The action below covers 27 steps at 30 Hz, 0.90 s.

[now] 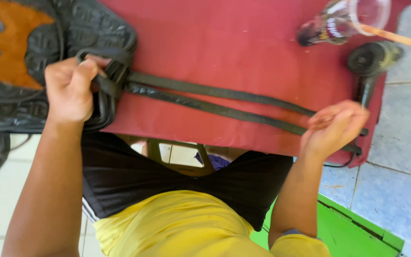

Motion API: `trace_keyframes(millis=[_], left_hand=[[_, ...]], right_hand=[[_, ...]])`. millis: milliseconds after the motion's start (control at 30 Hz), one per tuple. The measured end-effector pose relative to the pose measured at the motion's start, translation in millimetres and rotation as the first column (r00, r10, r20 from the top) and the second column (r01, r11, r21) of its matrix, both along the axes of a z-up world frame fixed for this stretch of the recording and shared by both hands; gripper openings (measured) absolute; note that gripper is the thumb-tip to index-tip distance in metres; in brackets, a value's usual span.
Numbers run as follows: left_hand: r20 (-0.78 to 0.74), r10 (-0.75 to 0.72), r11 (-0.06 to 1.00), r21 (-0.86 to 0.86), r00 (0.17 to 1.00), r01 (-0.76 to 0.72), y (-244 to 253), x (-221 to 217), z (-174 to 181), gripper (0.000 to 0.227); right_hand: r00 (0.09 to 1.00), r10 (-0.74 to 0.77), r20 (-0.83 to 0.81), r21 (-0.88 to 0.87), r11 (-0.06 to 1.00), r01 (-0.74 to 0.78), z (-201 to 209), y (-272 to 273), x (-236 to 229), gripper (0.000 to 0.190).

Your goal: The person applies a liquid substance to a black bag strap using a brush, then uses a hairdryer to dry the strap. A cat briefly enters the scene and is touched by the person.

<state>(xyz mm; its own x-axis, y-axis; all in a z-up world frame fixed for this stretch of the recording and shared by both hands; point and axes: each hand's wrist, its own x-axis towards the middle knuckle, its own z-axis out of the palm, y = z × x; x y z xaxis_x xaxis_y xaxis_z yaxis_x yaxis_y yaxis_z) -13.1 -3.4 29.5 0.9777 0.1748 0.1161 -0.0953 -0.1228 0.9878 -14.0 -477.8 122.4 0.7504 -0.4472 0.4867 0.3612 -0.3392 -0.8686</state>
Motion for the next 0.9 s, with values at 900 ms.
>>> trace_keyframes(millis=[900], left_hand=[[-0.131, 0.151, 0.981, -0.104, 0.98, -0.165, 6.7, 10.6, -33.0, 0.03]], right_hand=[[0.988, 0.011, 0.152, -0.645, 0.759, 0.091, 51.2, -64.6, 95.7, 0.017]])
